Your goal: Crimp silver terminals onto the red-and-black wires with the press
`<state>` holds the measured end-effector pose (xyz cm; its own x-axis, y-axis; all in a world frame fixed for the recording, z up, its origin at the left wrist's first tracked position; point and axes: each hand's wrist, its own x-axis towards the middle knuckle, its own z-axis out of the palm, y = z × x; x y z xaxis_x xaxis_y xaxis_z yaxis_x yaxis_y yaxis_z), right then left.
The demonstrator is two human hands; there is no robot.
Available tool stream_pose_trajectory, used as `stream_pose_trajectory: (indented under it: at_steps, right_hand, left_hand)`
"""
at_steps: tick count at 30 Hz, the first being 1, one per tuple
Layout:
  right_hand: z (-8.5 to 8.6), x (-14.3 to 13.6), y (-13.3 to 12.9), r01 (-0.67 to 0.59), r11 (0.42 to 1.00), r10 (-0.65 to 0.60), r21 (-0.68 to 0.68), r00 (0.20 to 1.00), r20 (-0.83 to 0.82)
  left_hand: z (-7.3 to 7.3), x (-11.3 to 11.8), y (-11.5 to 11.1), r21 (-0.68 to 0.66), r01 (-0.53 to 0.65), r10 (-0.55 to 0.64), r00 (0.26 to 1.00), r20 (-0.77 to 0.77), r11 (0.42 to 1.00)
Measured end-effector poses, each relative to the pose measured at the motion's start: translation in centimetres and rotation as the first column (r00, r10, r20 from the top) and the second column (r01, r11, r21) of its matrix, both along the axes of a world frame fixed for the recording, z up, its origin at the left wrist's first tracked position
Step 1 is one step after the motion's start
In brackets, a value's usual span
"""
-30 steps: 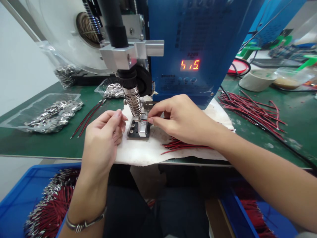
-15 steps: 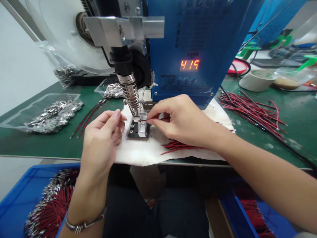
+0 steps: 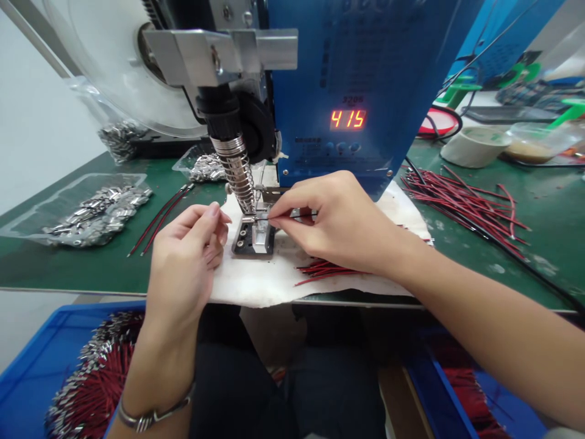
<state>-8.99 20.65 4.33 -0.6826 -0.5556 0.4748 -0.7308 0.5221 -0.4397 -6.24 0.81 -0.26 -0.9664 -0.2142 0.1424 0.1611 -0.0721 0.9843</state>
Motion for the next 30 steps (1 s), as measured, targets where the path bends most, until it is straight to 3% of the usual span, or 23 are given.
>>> stream_pose_trajectory:
  at_steps: [30]
  right_hand:
    - [0.2, 1.0, 0.3, -0.077, 0.997, 0.077, 0.01, 0.973, -0.215]
  left_hand:
    - [0.4, -0.1, 0.4, 0.007, -0.036, 0.036, 0.999, 0.018, 0.999]
